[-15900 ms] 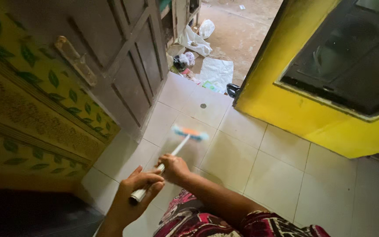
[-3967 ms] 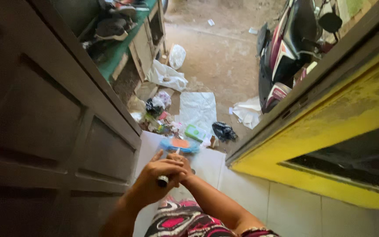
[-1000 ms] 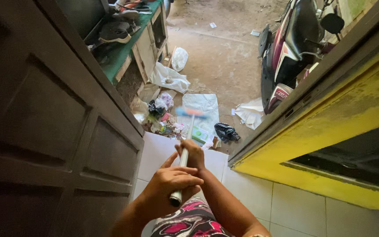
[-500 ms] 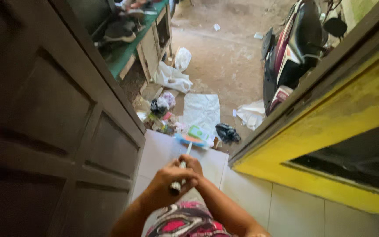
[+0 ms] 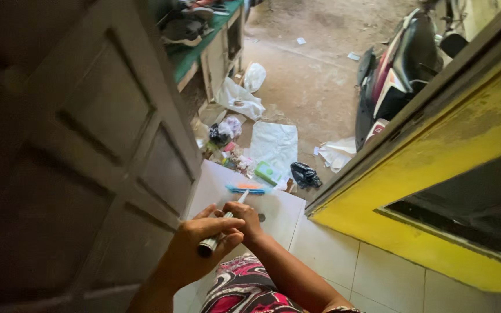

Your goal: The person sweeps the tiled floor using a broom, pushing debris from an indoor area through a doorway into an outdoor space.

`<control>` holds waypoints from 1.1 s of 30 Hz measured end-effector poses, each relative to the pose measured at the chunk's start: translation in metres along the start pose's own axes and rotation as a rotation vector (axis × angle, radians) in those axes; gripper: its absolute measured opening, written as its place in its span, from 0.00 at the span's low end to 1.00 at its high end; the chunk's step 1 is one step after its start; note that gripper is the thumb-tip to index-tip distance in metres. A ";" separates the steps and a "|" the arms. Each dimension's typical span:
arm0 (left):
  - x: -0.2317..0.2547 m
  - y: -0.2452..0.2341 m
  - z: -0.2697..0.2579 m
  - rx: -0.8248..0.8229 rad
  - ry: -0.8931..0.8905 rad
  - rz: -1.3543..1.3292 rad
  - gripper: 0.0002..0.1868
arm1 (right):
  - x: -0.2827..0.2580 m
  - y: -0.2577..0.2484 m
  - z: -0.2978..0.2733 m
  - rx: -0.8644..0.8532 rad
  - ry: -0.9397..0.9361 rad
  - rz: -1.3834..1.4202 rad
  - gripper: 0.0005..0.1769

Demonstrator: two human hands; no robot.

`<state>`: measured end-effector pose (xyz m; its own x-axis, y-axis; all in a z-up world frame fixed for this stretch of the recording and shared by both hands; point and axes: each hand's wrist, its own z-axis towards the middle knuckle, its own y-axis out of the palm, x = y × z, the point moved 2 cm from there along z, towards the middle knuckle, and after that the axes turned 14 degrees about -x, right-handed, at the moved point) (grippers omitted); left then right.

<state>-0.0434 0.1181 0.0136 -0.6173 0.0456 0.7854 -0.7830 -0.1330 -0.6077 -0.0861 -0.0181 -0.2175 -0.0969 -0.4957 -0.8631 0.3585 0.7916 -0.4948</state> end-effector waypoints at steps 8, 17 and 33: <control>0.030 -0.008 -0.136 0.034 -0.111 -0.022 0.14 | -0.085 0.080 -0.066 -0.209 -0.097 -0.097 0.19; 0.009 0.033 -0.200 -0.041 -0.056 -0.194 0.09 | -0.046 0.168 -0.111 -0.430 -0.029 -0.016 0.27; -0.070 0.025 -0.146 -0.026 -0.195 -0.008 0.12 | 0.042 0.169 -0.019 -0.277 -0.040 -0.051 0.15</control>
<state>-0.0313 0.2557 -0.0737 -0.5867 -0.1466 0.7964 -0.7909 -0.1078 -0.6024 -0.0475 0.1022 -0.3392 -0.0695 -0.5466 -0.8345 0.0857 0.8302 -0.5508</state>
